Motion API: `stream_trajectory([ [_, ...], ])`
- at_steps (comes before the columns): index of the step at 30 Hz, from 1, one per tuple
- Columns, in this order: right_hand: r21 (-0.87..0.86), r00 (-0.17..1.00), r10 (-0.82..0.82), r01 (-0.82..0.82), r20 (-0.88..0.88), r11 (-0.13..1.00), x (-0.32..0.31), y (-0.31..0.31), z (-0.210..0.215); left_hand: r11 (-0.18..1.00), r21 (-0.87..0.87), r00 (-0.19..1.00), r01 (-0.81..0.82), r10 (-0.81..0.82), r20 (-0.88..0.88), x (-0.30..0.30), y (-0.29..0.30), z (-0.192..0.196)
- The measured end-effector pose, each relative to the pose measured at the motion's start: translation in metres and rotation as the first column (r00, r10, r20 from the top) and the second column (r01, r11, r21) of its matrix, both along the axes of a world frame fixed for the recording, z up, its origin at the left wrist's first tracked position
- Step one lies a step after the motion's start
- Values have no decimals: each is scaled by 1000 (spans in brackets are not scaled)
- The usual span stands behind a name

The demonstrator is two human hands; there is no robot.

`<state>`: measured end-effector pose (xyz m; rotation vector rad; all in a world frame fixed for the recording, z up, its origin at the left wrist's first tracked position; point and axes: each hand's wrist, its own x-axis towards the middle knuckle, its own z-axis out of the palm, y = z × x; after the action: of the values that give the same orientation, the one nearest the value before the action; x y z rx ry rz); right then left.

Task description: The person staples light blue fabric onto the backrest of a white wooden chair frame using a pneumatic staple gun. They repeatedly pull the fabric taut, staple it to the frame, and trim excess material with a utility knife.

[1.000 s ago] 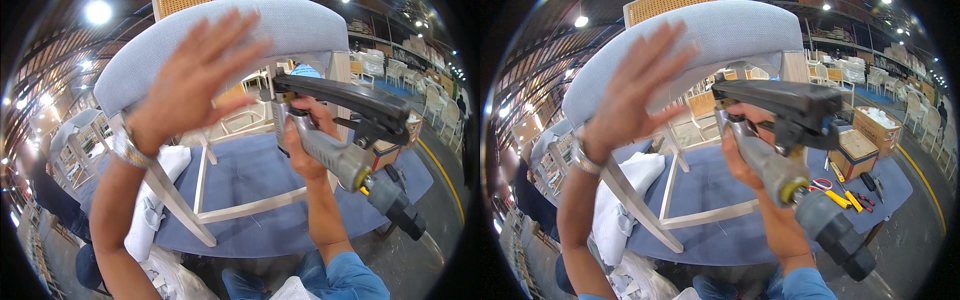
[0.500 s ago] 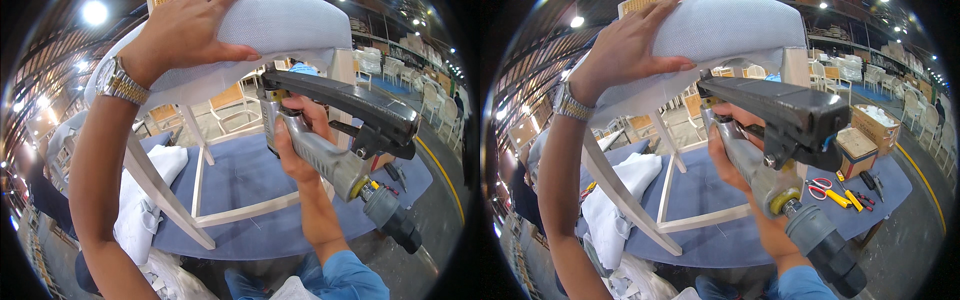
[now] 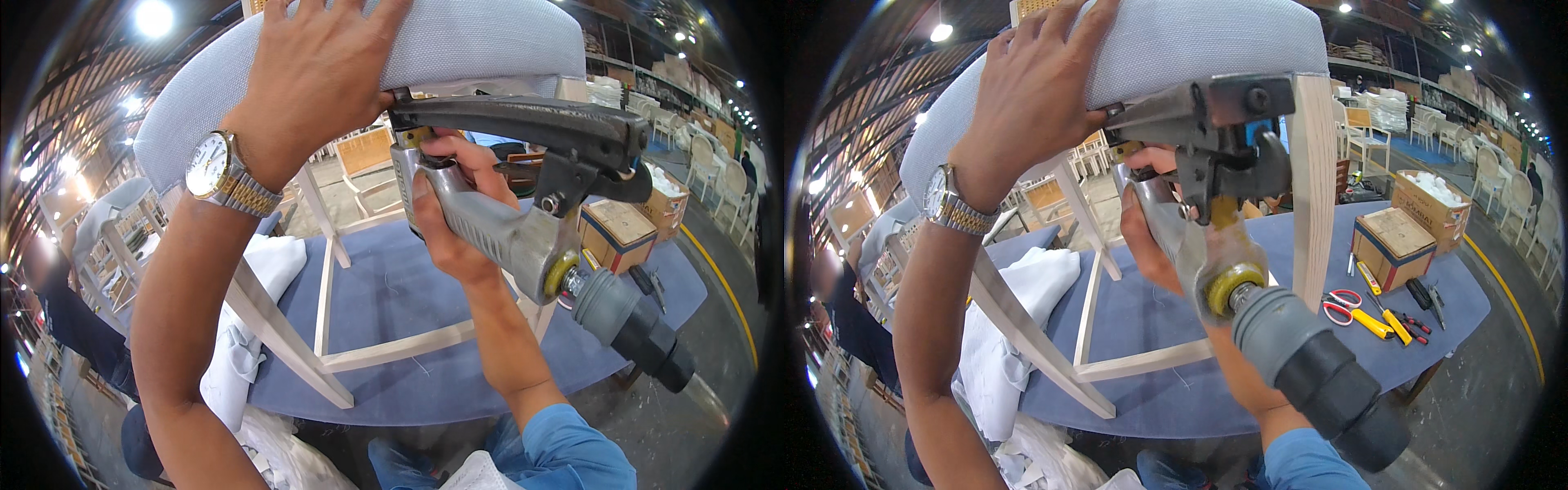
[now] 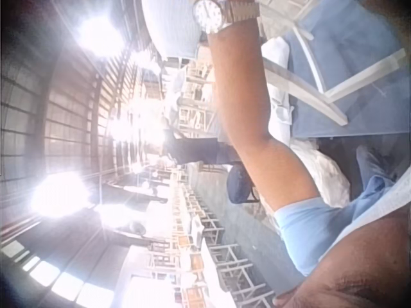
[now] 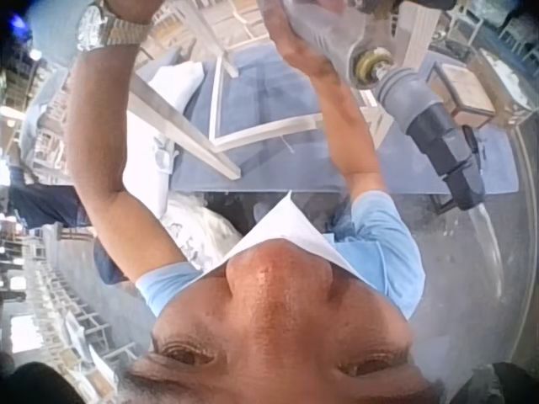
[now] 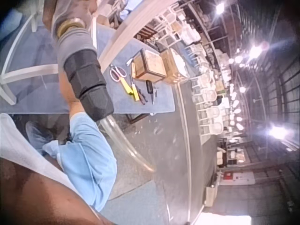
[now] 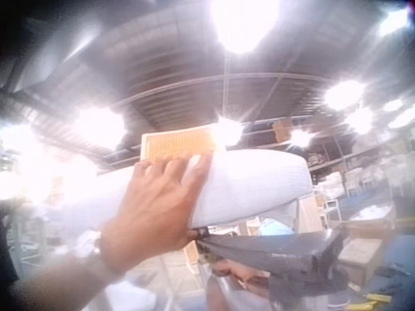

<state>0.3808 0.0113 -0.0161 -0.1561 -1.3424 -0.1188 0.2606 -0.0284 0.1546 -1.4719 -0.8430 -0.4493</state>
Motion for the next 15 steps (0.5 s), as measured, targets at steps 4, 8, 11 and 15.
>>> stream_trajectory([
  [4,12,1000,6,-6,-3,1000,-2,4,2,999,27,1000,-19,20,-14,-5,7,0],
  [8,108,988,-115,104,100,989,7,7,7,995,-86,998,-48,51,33,5,-12,-1],
  [11,-23,996,91,-91,5,996,1,-3,7,997,47,998,59,-59,4,-10,3,-4],
  [15,-44,1000,-12,12,3,999,20,-11,-4,994,43,994,99,-96,-55,-17,0,0],
])
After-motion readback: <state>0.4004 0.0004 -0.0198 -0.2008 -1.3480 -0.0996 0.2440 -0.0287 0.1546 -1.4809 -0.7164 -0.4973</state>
